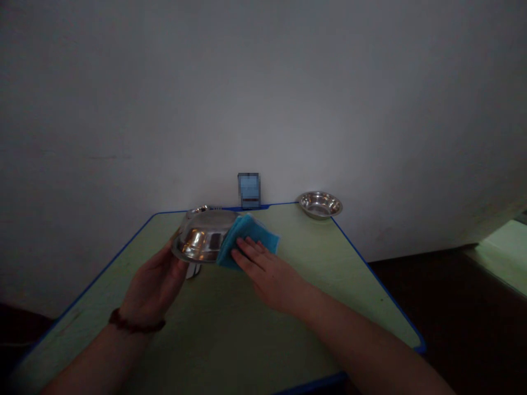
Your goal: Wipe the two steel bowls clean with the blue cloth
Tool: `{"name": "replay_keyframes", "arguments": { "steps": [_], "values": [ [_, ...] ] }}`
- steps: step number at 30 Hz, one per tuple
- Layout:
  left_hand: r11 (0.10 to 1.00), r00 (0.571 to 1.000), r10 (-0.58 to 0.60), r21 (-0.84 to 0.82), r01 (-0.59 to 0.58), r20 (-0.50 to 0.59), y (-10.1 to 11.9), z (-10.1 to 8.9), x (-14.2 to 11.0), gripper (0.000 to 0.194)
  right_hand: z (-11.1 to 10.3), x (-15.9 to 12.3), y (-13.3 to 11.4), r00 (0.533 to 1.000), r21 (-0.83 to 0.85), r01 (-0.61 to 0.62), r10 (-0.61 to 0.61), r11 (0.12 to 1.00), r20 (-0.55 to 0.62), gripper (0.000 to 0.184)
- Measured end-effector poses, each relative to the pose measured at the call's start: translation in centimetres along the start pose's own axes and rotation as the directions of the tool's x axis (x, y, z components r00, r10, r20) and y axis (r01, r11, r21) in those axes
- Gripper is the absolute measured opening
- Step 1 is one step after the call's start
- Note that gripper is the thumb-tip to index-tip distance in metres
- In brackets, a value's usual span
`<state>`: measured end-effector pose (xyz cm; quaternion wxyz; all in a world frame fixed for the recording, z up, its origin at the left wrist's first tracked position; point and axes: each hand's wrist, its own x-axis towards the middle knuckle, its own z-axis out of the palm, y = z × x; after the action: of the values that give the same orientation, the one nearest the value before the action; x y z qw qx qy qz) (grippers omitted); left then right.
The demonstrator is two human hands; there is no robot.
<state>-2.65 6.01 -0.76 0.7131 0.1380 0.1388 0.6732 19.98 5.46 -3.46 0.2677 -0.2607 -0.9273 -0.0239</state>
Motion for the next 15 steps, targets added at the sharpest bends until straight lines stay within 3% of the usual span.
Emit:
{"name": "replay_keyframes", "arguments": {
  "steps": [15],
  "values": [
    [0.991, 0.996, 0.072, 0.117, -0.065, -0.057, -0.28, 0.87, -0.32, 0.046, 0.0, 0.41, -0.45, 0.999, -0.052, -0.006, 0.008, 0.999, 0.035, 0.058]
  ]
}}
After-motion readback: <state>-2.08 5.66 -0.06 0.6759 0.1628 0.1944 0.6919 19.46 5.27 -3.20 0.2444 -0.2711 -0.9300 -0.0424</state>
